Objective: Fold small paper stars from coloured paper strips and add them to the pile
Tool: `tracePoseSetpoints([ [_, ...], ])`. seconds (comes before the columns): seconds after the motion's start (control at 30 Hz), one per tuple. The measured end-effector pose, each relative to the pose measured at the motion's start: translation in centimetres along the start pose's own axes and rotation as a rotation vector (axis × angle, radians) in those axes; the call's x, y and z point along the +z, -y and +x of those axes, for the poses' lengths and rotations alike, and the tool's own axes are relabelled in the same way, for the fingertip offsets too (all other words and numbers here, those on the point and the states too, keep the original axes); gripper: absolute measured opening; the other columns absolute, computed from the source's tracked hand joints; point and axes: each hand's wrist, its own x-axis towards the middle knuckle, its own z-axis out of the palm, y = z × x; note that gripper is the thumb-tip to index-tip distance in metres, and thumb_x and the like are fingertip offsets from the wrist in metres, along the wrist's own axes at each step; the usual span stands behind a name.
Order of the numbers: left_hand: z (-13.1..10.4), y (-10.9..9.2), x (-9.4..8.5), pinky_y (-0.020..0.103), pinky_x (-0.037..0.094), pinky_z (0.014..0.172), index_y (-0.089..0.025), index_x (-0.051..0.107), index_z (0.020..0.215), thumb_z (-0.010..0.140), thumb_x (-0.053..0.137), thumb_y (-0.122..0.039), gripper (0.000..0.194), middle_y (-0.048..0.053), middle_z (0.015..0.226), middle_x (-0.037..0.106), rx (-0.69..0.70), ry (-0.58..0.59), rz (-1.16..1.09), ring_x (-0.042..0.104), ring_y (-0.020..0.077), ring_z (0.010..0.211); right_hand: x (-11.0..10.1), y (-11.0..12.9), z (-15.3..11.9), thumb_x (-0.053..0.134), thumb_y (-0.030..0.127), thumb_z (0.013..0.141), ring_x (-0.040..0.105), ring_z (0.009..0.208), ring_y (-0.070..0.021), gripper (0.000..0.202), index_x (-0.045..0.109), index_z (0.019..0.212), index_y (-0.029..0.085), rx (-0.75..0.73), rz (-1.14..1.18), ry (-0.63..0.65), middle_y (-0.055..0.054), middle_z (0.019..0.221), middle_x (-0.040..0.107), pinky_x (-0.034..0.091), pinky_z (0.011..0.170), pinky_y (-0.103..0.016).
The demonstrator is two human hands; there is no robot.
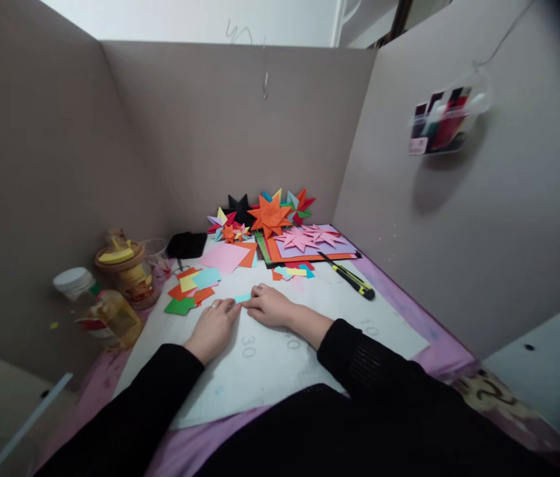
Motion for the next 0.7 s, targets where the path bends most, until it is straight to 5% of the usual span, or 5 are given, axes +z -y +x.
tracePoseSetpoints([
  [0.3, 0.3, -1.1, -1.3, 0.034, 0.042, 0.07, -0.01, 0.06, 0.099, 0.082, 0.038, -0.009, 0.028, 0.015, 0.096, 0.055, -0.016, 0.057, 0.108, 0.052, 0.0246, 0.088, -0.1, 0.3, -0.6, 0.046, 0.034, 0.087, 0.05, 0.083, -0.0204, 0.03, 0.071, 0.083, 0.02, 0.197, -0.127, 0.012, -0.009, 0.085, 0.061, 0.038, 0.069, -0.03],
  [0.5, 0.4, -0.2, -0.6, 0.034, 0.043, 0.072, -0.012, 0.064, 0.089, 0.081, 0.04, -0.01, 0.026, 0.013, 0.087, 0.057, 0.002, -0.01, -0.022, 0.054, 0.0228, 0.084, -0.2, -0.6, -0.6, 0.048, 0.028, 0.085, 0.053, 0.082, -0.0199, 0.027, 0.07, 0.071, 0.019, 0.277, -0.094, 0.007, -0.008, 0.079, 0.062, 0.037, 0.065, -0.028],
  [0.7, 0.6, 1.6, 1.0, 0.028, 0.045, 0.078, -0.02, 0.064, 0.101, 0.084, 0.04, -0.019, 0.029, 0.007, 0.097, 0.059, -0.166, -0.194, -0.369, 0.056, 0.0178, 0.089, 1.0, -1.6, -0.1, 0.056, 0.027, 0.08, 0.052, 0.087, -0.0174, 0.021, 0.064, 0.096, 0.016, 0.409, 0.08, -0.14, -0.006, 0.091, 0.059, 0.038, 0.074, -0.027],
])
